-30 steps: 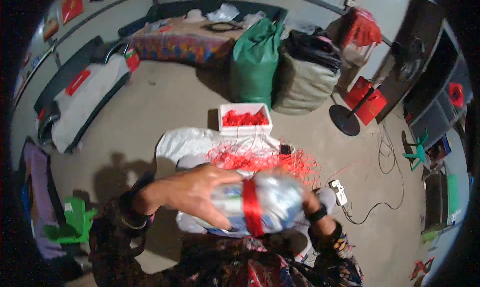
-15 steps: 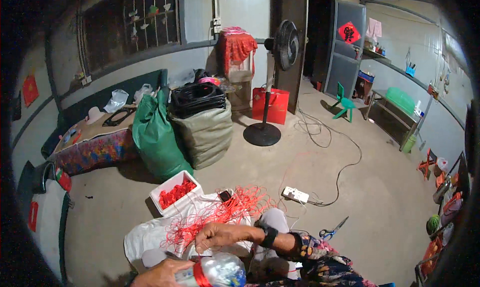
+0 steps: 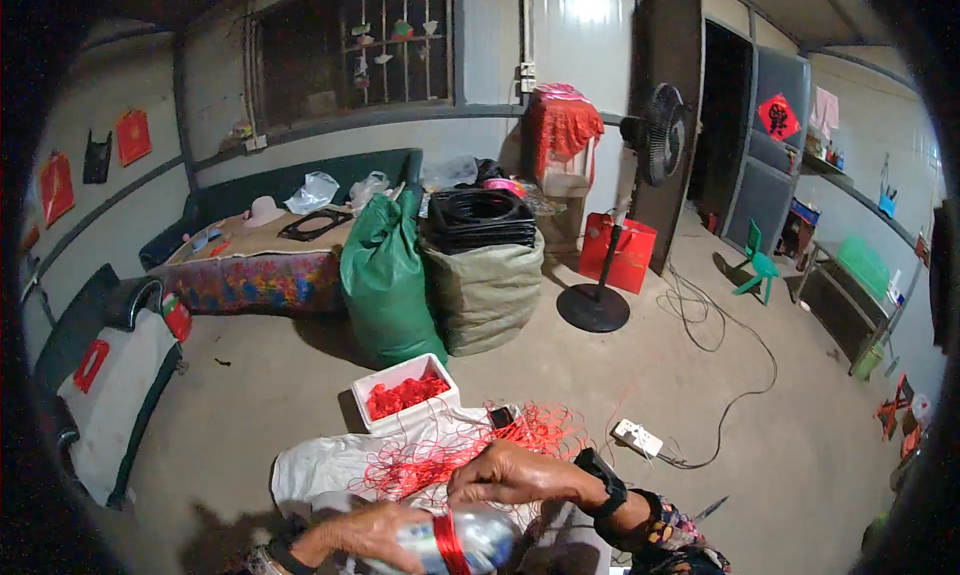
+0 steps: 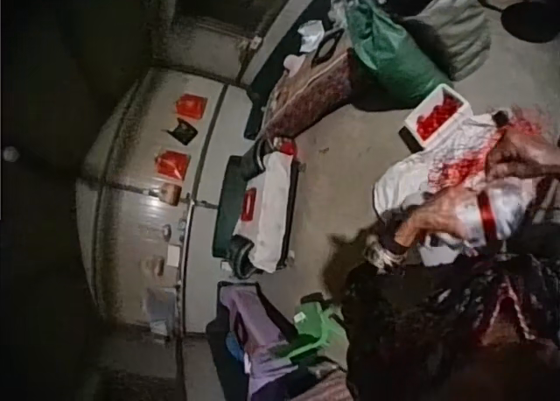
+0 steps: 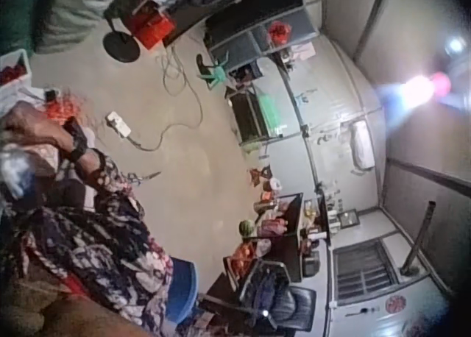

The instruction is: The recorder winds a long red thread onto a plastic bottle which is used to bundle tissue packs.

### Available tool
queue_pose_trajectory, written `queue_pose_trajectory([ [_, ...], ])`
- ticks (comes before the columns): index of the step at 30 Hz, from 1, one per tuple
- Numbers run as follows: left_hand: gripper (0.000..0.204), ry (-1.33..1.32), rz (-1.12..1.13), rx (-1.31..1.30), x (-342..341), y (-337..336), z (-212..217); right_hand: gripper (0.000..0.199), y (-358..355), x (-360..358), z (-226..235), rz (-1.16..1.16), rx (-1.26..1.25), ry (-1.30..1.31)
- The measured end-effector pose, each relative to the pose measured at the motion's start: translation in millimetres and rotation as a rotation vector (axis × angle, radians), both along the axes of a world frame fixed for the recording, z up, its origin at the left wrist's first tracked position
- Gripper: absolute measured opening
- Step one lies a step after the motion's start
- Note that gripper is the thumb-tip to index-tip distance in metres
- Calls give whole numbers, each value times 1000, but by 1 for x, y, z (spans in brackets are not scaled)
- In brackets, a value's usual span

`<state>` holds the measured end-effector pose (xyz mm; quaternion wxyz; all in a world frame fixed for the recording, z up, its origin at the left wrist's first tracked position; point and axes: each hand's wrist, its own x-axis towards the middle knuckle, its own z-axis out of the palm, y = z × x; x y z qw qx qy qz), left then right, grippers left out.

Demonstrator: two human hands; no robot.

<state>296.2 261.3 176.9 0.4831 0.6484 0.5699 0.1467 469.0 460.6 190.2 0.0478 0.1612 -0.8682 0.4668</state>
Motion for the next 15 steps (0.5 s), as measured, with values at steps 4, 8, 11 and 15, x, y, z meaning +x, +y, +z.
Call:
queue_pose_trajectory([
  [4, 71, -282, 45, 241, 5, 14, 28, 30, 20, 0, -91, 43, -566, -208],
  [8, 61, -330, 536, 195, -57, 5, 2, 29, -20, 14, -91, 48, -264, -266],
  [11, 64, 109, 440, 210, -65, -2, -25, 25, -31, 7, -11, 136, 89, -152],
  [15, 68, 136, -65, 1, 0, 20, -3, 23, 9, -2, 19, -6, 15, -128],
])
